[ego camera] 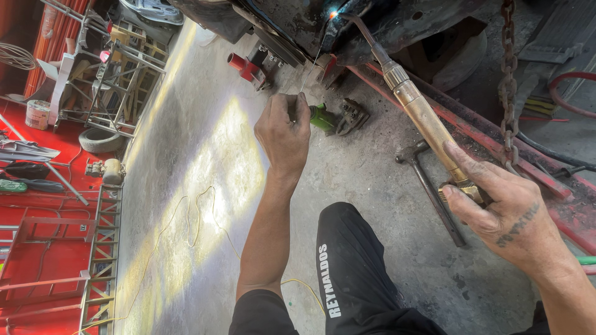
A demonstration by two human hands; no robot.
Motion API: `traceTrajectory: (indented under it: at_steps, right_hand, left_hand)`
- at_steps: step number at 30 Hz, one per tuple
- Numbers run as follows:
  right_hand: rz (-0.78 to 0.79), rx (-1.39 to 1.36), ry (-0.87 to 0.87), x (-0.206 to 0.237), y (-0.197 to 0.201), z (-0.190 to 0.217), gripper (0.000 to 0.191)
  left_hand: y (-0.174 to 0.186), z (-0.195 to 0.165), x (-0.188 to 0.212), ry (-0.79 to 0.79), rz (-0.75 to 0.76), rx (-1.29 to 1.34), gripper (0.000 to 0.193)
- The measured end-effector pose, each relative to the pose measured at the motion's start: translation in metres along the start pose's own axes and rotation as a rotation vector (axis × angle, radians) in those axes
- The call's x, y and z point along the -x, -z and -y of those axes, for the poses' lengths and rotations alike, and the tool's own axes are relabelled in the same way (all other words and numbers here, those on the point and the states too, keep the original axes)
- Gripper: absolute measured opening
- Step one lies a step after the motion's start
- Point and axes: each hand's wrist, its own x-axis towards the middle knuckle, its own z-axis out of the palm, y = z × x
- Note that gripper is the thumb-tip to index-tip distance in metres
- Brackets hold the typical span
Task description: The person uses an oxy-fuel torch to heat and cut the rusted floor and rocker panel of a car raised on a lift, working first from a crouch and then seated on the floor. They feed a filler rod into the flame, reposition around the vehicle, and pull at the cut panel by hand.
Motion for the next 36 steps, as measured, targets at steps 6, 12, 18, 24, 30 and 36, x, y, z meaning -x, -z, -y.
traceTrajectory:
  at_steps: [6,12,18,24,30,36]
  right_hand:
    - [0.006,0.001,-0.015,-0.0003,-0.0029,-0.0006,0.068]
    - [0.001,-0.008,0.002,0.0004,-0.0026,-0.0018,0.070]
    - [0.025,0.021,-0.034,0.0011,-0.0020,-0.0023,0.071]
    - [0.011,-0.008,-0.012,0.0000,-0.0014,0.0001,0.070]
    - [0.006,0.030,0.010,0.0000,-0.0019,0.0003,0.080]
    - [-0.006,0.040,0.080,0.0012,-0.0029,0.0006,0.081]
  left_hand:
    - [0.0004,0.0014,0.0006,0.001,-0.002,-0.006,0.020]
    - [0.0009,0.0001,-0.0002,0.001,-0.003,-0.008,0.021]
    - [0.0012,-0.0026,-0.0014,-0.008,-0.011,-0.005,0.021]
    - [0.0024,-0.0036,-0.0008,0.007,-0.002,-0.008,0.021]
    - [0.0018,-0.0022,-0.0008,-0.005,-0.003,-0.001,0.020]
    - [0.0029,-0.0035,-0.0002,-0.003,-0.004,0.003,0.020]
